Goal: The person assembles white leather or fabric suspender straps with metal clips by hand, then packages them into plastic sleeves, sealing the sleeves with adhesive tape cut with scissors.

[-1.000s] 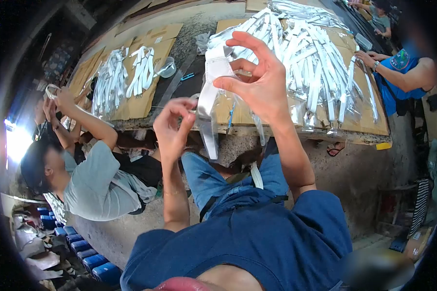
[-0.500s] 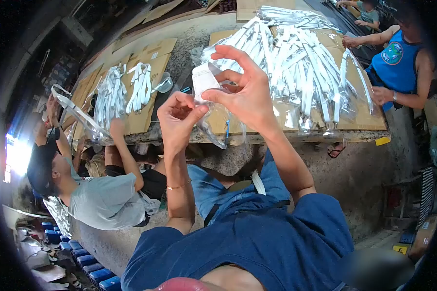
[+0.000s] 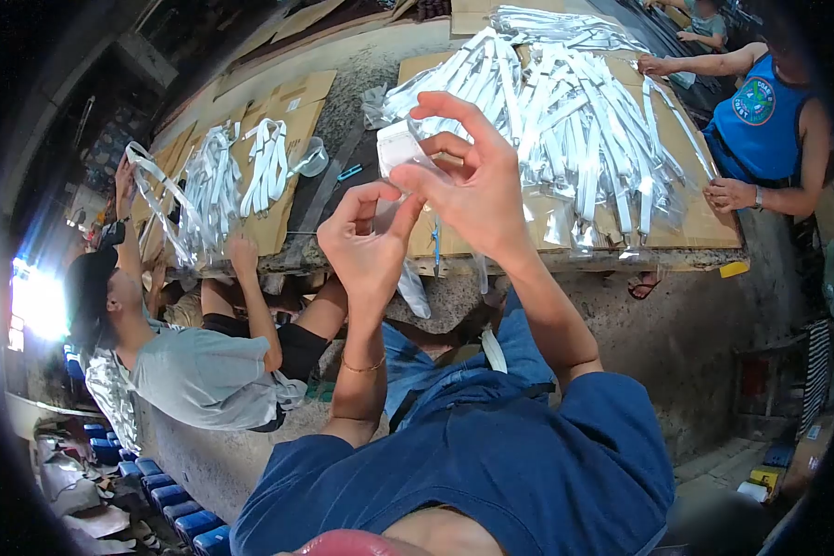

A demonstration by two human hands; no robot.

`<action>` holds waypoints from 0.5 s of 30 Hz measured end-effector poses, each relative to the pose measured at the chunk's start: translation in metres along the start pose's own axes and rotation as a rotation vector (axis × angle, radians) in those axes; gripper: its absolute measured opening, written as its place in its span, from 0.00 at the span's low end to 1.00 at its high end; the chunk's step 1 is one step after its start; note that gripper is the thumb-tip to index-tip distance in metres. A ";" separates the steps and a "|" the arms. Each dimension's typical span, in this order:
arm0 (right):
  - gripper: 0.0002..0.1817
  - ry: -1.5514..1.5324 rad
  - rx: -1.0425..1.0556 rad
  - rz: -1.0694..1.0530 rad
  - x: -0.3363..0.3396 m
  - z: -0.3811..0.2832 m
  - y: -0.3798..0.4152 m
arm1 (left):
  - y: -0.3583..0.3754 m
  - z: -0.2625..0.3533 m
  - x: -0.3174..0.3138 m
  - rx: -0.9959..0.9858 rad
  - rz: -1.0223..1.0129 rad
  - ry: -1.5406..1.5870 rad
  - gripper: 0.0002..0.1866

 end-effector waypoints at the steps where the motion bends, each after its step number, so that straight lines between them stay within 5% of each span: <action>1: 0.34 -0.030 0.002 -0.010 0.004 0.002 -0.003 | -0.001 0.002 -0.001 -0.002 -0.012 0.016 0.10; 12: 0.25 -0.068 0.044 -0.035 0.010 -0.002 -0.006 | -0.001 0.006 -0.002 -0.078 -0.040 0.074 0.06; 15: 0.15 0.079 0.191 0.233 0.039 -0.015 -0.007 | -0.002 -0.005 0.001 -0.044 -0.018 0.081 0.06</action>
Point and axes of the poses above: each hand's wrist, its own y-axis away from the middle knuckle, its own x-axis out of the back of the hand, z = x × y, the point moved 6 cm from there along -y, towards the middle knuckle, and after that the axes turned 11 degrees about z, right-handed, at the moved point
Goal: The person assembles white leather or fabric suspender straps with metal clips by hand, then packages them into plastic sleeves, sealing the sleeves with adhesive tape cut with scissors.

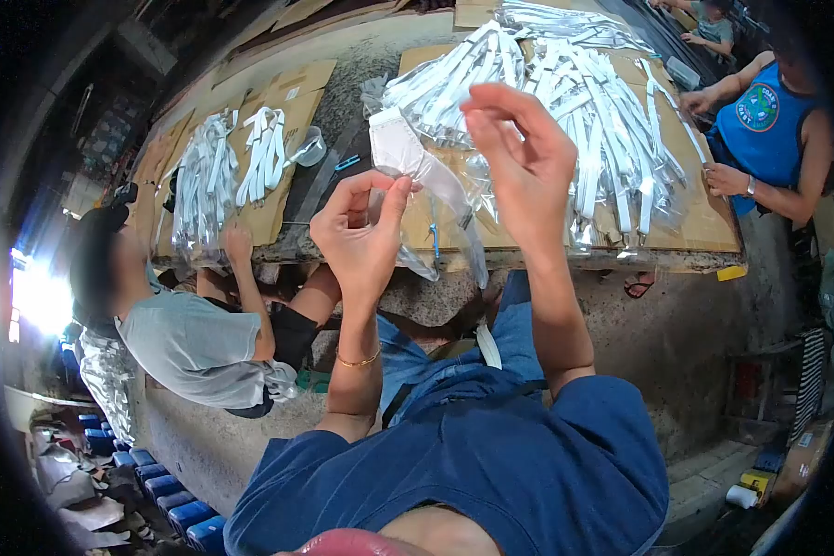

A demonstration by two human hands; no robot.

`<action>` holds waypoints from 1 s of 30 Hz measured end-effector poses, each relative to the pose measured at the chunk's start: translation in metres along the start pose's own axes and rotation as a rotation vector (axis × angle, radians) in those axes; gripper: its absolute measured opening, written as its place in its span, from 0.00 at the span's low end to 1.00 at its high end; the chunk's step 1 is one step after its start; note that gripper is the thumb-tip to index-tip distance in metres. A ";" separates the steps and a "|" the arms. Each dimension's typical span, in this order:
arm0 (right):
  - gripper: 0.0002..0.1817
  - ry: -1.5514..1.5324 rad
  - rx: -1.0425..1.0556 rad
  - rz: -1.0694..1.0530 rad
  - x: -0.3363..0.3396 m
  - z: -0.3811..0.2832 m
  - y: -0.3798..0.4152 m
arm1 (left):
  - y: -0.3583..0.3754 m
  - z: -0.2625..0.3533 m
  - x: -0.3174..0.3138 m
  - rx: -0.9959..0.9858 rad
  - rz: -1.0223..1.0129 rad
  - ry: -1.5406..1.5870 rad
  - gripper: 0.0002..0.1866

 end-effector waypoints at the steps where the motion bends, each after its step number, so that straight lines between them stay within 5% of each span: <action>1: 0.15 0.002 0.001 -0.003 0.001 -0.003 0.004 | -0.001 0.000 0.000 -0.001 0.004 0.010 0.05; 3: 0.11 0.064 -0.026 -0.178 -0.003 -0.006 0.015 | 0.000 -0.002 -0.003 0.004 0.007 0.024 0.05; 12: 0.09 0.224 0.058 -0.193 -0.027 -0.019 0.024 | -0.001 0.005 -0.001 -0.064 0.125 -0.008 0.05; 14: 0.09 0.361 0.220 -0.244 -0.029 -0.019 0.022 | -0.003 0.006 -0.001 -0.104 0.146 -0.012 0.05; 21: 0.07 0.425 0.132 -0.352 -0.036 -0.015 0.015 | -0.005 0.012 0.002 -0.177 0.142 -0.063 0.05; 27: 0.07 0.361 0.205 -0.380 -0.038 -0.029 0.011 | -0.008 0.011 0.007 -0.076 0.206 -0.056 0.18; 30: 0.07 0.374 0.021 -0.468 -0.041 -0.020 0.011 | -0.009 0.016 0.005 -0.109 0.216 -0.034 0.22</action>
Point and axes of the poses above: each hand's wrist, its own y-axis away from the middle knuckle, its own x-axis out of the back of the hand, z = x × y, the point moved 6 cm from there along -y, towards the middle knuckle, and after that the axes turned 11 degrees about z, right-handed, at the moved point
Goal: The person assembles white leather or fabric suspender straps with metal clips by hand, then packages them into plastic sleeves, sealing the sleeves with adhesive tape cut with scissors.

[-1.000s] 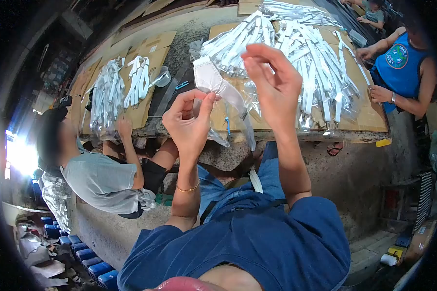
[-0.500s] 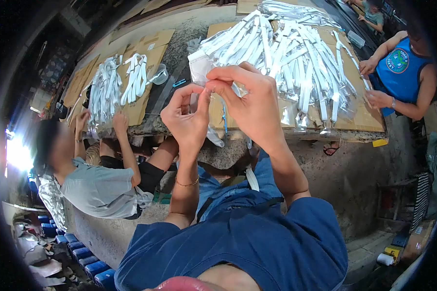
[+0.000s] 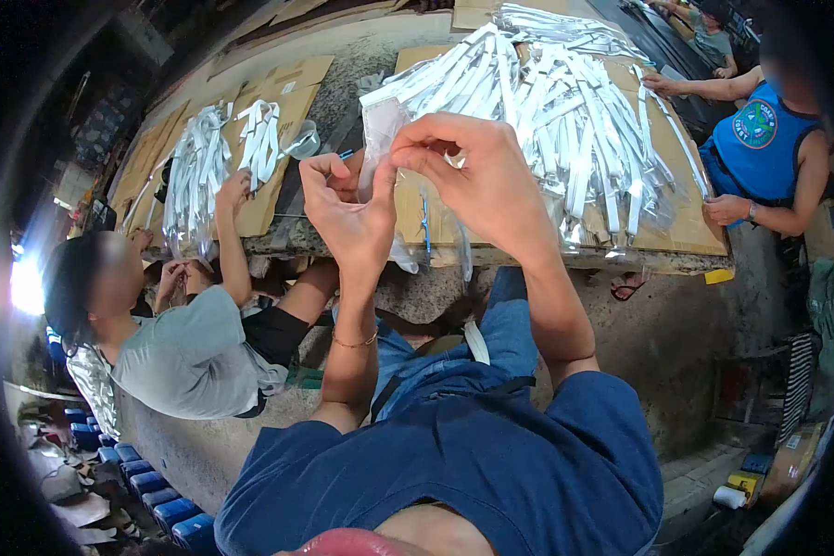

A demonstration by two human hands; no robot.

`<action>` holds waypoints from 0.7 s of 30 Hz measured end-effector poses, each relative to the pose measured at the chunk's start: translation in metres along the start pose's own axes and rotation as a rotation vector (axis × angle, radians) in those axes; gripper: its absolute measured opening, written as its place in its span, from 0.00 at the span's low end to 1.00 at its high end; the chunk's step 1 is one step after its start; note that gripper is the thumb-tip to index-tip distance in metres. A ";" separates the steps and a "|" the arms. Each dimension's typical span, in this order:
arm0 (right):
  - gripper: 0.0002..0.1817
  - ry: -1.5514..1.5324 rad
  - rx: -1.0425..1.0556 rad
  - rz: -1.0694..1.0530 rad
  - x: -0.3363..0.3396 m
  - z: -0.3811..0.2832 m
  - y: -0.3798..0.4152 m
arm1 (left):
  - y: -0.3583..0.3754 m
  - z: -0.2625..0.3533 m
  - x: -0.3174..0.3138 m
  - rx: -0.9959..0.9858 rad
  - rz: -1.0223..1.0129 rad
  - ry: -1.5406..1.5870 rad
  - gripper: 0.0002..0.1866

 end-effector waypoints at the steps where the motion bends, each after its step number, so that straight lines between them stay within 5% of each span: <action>1: 0.07 0.018 0.010 -0.017 -0.002 0.000 -0.002 | -0.001 0.000 0.000 0.010 0.021 0.026 0.21; 21: 0.02 0.321 0.307 0.192 -0.019 -0.016 0.000 | -0.006 0.001 0.007 -0.056 0.081 -0.100 0.21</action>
Point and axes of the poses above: each hand's wrist, its own y-axis away from the middle knuckle, its own x-axis out of the back of the hand, z = x × y, the point moved 6 cm from there along -y, towards the middle knuckle, and after that the axes turned 11 degrees about z, right-handed, at the moved point
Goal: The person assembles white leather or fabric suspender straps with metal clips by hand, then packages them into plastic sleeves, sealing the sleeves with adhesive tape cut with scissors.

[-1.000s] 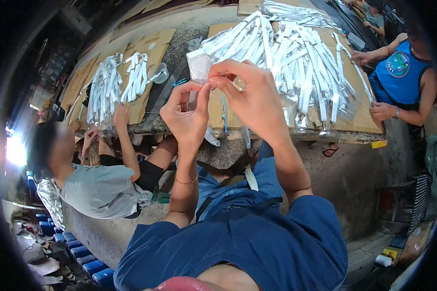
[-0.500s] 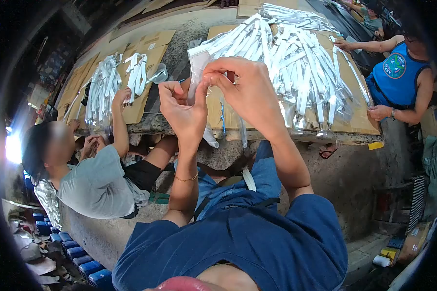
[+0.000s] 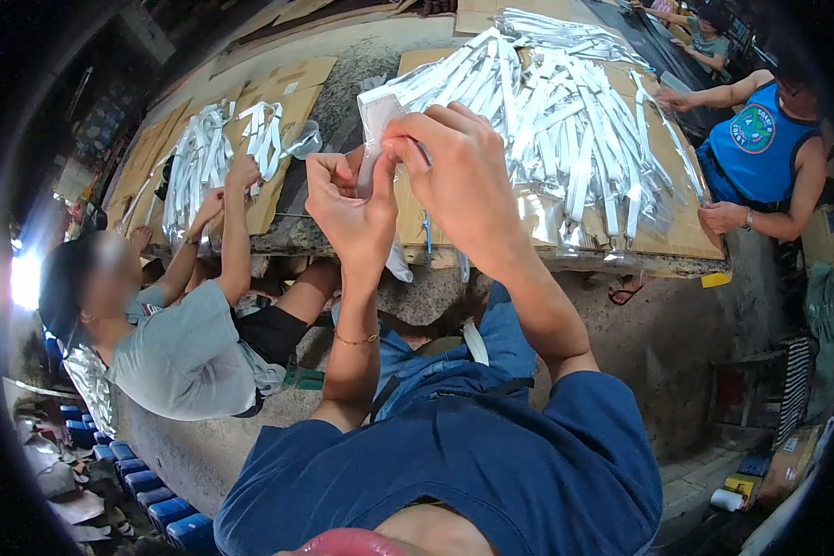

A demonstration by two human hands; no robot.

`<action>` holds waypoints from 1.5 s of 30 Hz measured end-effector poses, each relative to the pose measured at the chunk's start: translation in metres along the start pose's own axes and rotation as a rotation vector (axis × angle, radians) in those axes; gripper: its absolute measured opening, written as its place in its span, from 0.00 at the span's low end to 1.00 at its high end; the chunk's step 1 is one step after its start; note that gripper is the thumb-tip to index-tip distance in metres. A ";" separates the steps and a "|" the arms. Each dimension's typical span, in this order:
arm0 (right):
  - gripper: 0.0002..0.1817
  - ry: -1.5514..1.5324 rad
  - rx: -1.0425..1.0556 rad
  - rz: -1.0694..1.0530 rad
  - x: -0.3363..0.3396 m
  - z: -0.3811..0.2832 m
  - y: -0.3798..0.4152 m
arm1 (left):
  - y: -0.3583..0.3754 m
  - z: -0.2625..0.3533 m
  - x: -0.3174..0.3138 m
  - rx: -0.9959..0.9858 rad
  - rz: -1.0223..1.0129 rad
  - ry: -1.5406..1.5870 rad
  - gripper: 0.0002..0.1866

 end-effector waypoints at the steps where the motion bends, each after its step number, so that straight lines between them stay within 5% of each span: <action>1: 0.03 -0.008 0.000 0.014 -0.001 0.000 0.001 | 0.000 -0.001 0.000 -0.014 0.006 0.008 0.21; 9: 0.12 0.057 -0.008 0.136 0.005 -0.010 -0.004 | 0.002 -0.001 0.003 -0.048 0.056 0.131 0.21; 12: 0.16 0.232 0.074 0.369 0.015 -0.005 -0.010 | 0.000 -0.004 0.007 0.065 0.048 0.094 0.22; 17: 0.13 -0.323 -0.265 -0.230 -0.010 0.046 -0.013 | -0.003 -0.001 0.006 0.097 -0.045 0.154 0.23; 20: 0.11 -0.492 -0.470 -0.389 -0.015 0.053 -0.009 | -0.001 -0.010 0.001 0.120 -0.096 0.212 0.22; 26: 0.09 -0.522 -0.341 -0.285 -0.015 0.057 -0.005 | -0.005 0.002 -0.009 0.306 -0.254 0.412 0.16; 32: 0.08 -0.532 -0.333 -0.319 -0.012 0.056 0.001 | -0.007 -0.014 -0.010 0.404 -0.347 0.277 0.09; 45: 0.07 -0.548 -0.355 -0.290 -0.004 0.055 0.015 | -0.001 -0.005 -0.003 0.315 -0.427 0.138 0.08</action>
Point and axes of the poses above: each hand's wrist, its own y-axis away from the middle knuckle, its own x-axis out of the back of the hand, z = x × y, the point moved 6 cm from there along -y, towards the middle knuckle, and after that the axes turned 11 degrees about z, right-handed, at the moved point
